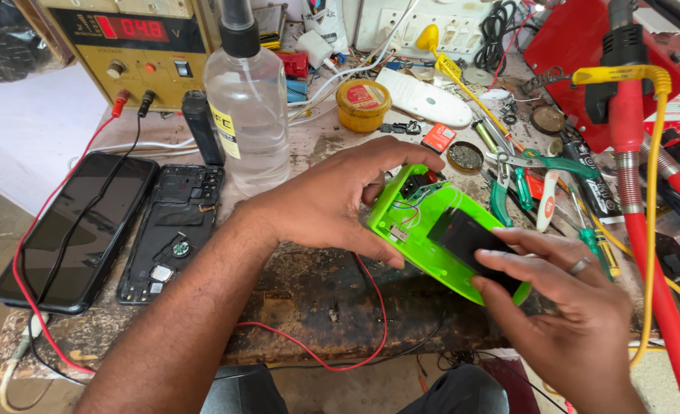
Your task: The person solders wires to a small black electronic component and then places the component into a green plastic housing. The person uses a soldering iron and handles wires, a battery, and a green plastic case.
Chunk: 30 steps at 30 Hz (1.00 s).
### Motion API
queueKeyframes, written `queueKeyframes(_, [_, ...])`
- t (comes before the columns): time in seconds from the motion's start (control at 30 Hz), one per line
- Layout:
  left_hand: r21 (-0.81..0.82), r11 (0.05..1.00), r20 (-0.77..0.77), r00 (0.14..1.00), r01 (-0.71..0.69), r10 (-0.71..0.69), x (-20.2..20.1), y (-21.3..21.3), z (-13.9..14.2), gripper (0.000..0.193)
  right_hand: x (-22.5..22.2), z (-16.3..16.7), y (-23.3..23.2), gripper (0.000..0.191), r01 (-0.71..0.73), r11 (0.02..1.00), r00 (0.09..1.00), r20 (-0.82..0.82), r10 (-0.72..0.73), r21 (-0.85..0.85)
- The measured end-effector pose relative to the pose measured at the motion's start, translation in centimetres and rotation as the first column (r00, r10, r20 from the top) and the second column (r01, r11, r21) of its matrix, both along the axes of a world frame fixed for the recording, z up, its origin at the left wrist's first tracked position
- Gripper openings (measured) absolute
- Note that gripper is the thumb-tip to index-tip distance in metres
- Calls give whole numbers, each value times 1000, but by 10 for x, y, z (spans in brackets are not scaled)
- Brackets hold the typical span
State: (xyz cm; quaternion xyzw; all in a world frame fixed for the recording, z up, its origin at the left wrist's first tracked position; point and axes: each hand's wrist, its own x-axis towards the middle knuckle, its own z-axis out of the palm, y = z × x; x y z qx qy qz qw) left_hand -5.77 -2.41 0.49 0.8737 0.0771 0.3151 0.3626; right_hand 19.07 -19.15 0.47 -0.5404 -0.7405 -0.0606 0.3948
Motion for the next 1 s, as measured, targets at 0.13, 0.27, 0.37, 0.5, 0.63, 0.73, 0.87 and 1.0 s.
queueKeyframes(0.13, [-42,999,-27,1000,-11,10,-1,-1,2,95,1,0,3,37,-18,1000,999,30,19,-1])
queueKeyframes(0.27, [-41,998,-68,996,-52,49,0,-1,3,96,0,2,5,38,4,1000,995,96,-1,-31])
queueKeyframes(0.37, [-31,999,-44,998,-34,33,-1,1,1,96,3,5,4,39,-10,999,987,162,18,-51])
queueKeyframes(0.5, [-57,998,-8,1000,3,-3,-3,2,-1,95,20,3,9,38,-106,990,980,156,120,-97])
queueKeyframes(0.63, [-101,994,-70,997,-50,43,-4,4,-3,94,40,-6,15,25,-217,973,932,-312,183,-77])
queueKeyframes(0.73, [-215,976,-26,999,32,-38,-4,5,-3,94,51,-11,26,33,-226,947,836,-545,70,-226])
queueKeyframes(0.87, [-169,985,6,999,37,-36,-4,4,-4,94,48,-15,34,52,-344,811,834,-550,33,-473])
queueKeyframes(1.0, [-80,997,-10,1000,-19,18,-5,4,0,96,46,-4,44,55,-280,756,915,-403,24,-591])
